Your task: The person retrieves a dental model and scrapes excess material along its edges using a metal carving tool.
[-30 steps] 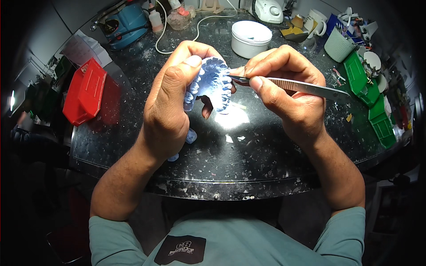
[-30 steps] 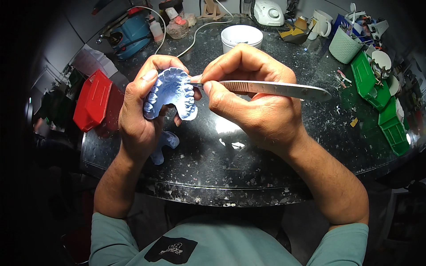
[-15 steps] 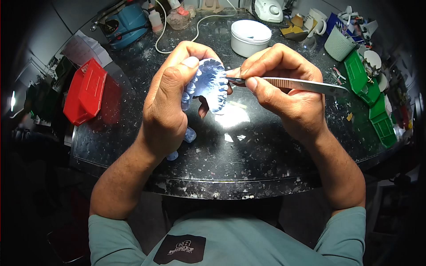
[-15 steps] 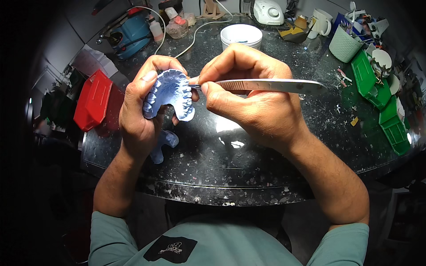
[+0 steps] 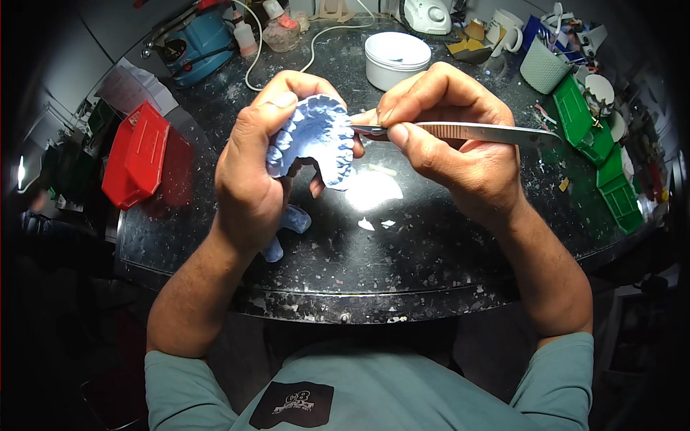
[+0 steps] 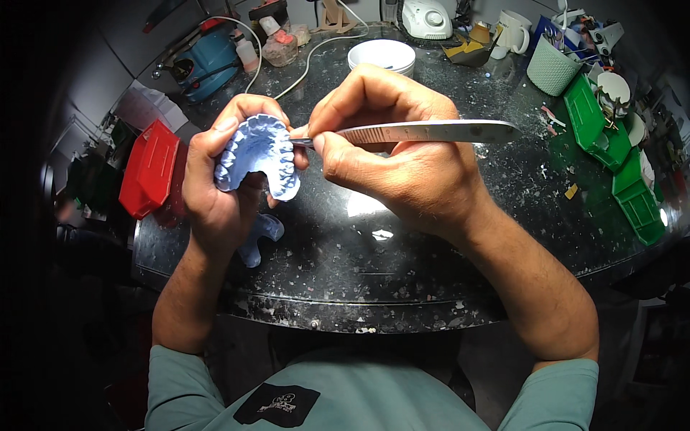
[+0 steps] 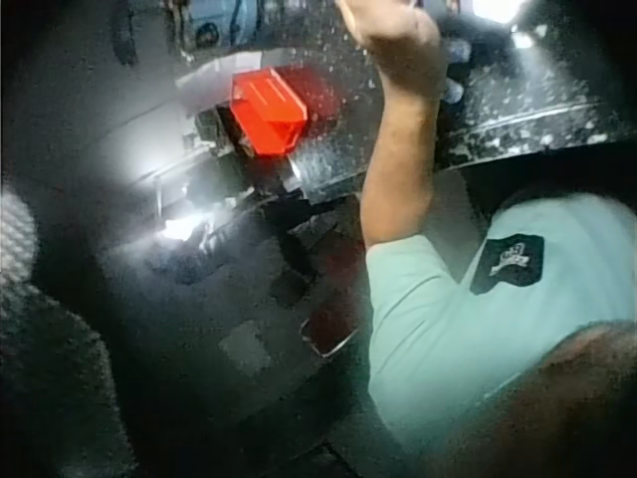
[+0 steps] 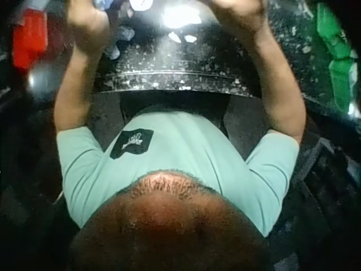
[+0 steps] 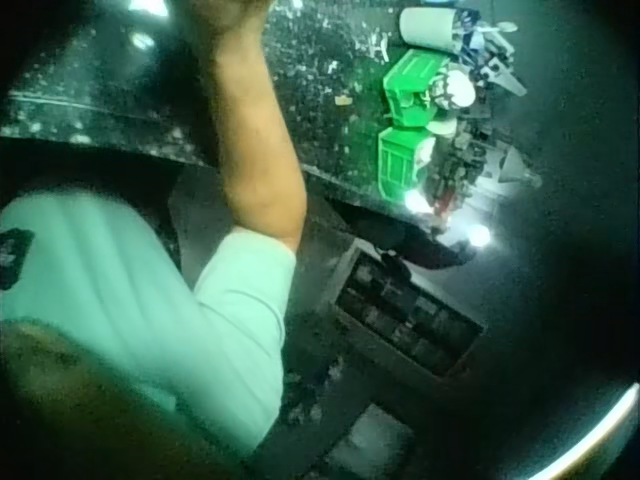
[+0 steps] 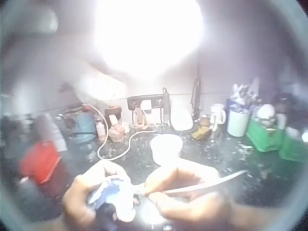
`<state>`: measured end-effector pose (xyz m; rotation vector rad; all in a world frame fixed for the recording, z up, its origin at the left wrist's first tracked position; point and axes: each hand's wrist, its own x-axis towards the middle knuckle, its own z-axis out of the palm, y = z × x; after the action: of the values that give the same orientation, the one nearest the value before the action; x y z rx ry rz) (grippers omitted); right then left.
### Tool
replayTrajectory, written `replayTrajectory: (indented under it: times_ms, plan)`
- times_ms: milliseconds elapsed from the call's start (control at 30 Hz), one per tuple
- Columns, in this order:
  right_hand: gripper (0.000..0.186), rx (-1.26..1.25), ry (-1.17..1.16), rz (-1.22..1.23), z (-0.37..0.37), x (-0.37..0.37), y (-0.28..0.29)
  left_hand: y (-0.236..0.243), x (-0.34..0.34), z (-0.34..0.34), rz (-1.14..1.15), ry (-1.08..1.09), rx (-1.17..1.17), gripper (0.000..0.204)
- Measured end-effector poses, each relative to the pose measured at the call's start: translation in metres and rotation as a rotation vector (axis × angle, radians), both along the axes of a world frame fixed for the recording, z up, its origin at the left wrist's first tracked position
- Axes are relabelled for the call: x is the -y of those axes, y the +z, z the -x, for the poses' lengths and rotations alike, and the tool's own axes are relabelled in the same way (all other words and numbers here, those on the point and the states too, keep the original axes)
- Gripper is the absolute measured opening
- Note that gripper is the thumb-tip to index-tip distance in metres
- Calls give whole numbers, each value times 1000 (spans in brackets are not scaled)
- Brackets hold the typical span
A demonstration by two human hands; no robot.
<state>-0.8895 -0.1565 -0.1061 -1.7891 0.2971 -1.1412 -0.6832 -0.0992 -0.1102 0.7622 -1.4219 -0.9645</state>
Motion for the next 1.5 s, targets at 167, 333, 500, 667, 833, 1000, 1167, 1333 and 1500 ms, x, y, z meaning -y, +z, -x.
replayTrajectory:
  times_ms: [167, 333, 500, 667, 833, 1000, 1167, 1333, 1500]
  plan:
    - [9, 24, -35, 69, -2, 0, -2, 5, -1, 7, -85, 132, -41, 53]
    - [8, 100, 34, 118, -8, 1, -8, 3, 0, -2, 60, 153, 135, 46]
    - [9, 83, 33, 65, -9, -1, -10, -3, 0, -6, 132, 190, 220, 46]
    - [8, 96, 50, 51, -10, -2, -10, 0, 0, -3, 111, 169, 199, 44]
    - [7, 72, 31, 94, -10, -3, -9, -9, 6, -6, 385, 211, 359, 44]
    - [7, 85, 20, 100, -10, -3, -10, 2, -6, 9, -3, 156, 44, 39]
    - [7, 77, 23, 110, -11, -4, -9, -9, -3, 14, 104, 274, 30, 34]
    - [6, 38, 11, 87, -9, -4, -8, -7, -6, 14, 100, 217, 13, 34]
    - [5, -8, 7, 78, -9, -2, -9, -15, -2, 8, 188, 236, 73, 34]
